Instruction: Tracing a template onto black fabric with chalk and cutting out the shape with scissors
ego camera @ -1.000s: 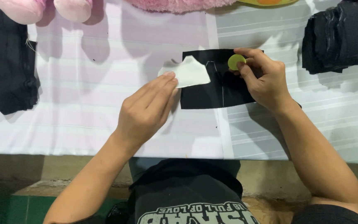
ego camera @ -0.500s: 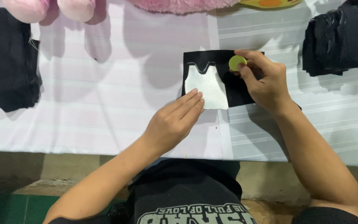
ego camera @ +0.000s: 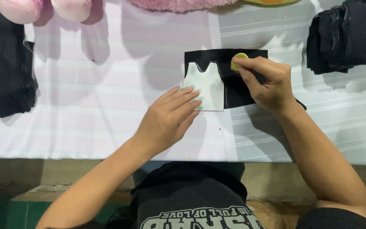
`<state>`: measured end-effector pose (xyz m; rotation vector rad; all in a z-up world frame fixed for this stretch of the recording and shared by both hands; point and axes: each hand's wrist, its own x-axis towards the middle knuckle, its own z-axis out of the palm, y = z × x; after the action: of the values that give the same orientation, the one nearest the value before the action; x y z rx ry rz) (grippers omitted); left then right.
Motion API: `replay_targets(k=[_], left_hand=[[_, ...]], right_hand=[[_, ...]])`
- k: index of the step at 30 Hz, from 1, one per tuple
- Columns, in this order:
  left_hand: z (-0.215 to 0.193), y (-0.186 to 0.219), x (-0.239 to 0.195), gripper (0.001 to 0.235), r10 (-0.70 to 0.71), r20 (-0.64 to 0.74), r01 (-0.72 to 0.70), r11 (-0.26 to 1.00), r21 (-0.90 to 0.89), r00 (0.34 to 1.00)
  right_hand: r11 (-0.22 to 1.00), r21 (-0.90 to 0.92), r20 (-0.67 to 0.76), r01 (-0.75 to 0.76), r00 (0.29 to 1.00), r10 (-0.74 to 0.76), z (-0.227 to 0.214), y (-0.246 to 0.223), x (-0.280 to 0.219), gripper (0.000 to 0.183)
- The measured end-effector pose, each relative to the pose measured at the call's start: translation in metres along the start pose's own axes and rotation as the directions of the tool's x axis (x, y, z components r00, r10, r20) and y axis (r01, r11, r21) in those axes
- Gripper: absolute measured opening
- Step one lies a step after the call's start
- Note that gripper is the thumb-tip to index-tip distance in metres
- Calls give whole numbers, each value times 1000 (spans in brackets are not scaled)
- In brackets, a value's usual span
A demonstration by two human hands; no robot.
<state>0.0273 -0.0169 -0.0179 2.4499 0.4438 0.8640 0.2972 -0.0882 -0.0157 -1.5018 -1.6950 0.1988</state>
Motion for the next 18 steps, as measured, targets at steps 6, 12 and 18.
replay_targets(k=[6, 12, 18], left_hand=[[-25, -39, 25, 50, 117, 187, -130, 990, 57, 975], [-25, -57, 39, 80, 75, 277, -108, 988, 107, 958], [-19, -58, 34, 116, 68, 282, -106, 987, 121, 957]], right_hand=[[999, 6, 8, 34, 999, -34, 0, 0, -2, 36], [991, 57, 115, 123, 985, -128, 1, -9, 4, 65], [985, -36, 213, 169, 964, -158, 9, -8, 1, 84]])
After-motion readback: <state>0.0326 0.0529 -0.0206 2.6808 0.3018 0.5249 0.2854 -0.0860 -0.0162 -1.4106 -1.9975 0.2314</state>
